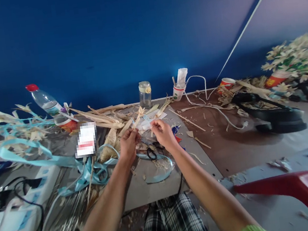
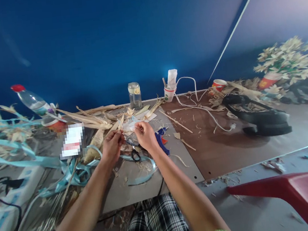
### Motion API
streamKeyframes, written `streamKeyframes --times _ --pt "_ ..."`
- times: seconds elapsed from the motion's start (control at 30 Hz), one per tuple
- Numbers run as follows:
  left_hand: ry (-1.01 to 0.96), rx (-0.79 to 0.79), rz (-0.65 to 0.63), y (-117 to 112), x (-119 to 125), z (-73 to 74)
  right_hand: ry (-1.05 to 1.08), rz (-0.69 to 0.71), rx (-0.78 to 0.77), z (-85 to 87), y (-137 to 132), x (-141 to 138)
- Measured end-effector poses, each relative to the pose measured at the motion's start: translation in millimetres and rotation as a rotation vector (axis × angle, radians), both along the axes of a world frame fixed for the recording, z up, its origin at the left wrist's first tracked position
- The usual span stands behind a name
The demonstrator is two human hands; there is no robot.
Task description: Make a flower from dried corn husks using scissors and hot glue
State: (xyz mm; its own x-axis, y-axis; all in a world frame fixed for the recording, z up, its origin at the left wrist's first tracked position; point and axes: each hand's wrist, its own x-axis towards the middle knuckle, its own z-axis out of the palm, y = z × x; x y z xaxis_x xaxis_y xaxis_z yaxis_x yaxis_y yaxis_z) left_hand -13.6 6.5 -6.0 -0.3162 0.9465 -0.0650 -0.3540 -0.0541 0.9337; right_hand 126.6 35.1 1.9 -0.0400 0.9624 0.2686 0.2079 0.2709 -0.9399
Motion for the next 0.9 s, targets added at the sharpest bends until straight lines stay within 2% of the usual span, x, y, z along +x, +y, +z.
streamKeyframes --times 0.13,0.2,0.3,0.47,0.6,0.67,0.8,0.9 --pt "-0.008 0.035 -0.008 1 -2 -0.3 -0.059 0.052 0.046 19.6 -5 12" --pt "-0.015 0.044 -0.011 1 -3 0.4 -0.210 0.134 0.070 25.8 -13 21" --pt "-0.034 0.069 0.011 2 -5 0.2 -0.484 0.229 0.046 25.6 -23 38" --pt "-0.043 0.091 0.031 5 -6 -2.5 -0.655 0.086 -0.006 20.9 -28 65" --pt "-0.012 0.105 0.038 5 -7 -1.6 -0.675 0.145 -0.023 28.0 -26 78" --pt "-0.004 0.117 0.057 6 -7 -1.4 -0.729 0.114 -0.042 31.7 -27 82" --pt "0.008 0.137 0.066 7 -7 -4.2 -0.976 0.010 -0.174 31.5 -36 87" --pt "0.021 0.144 0.051 7 -7 -6.6 -1.094 0.011 -0.267 25.0 -44 86"
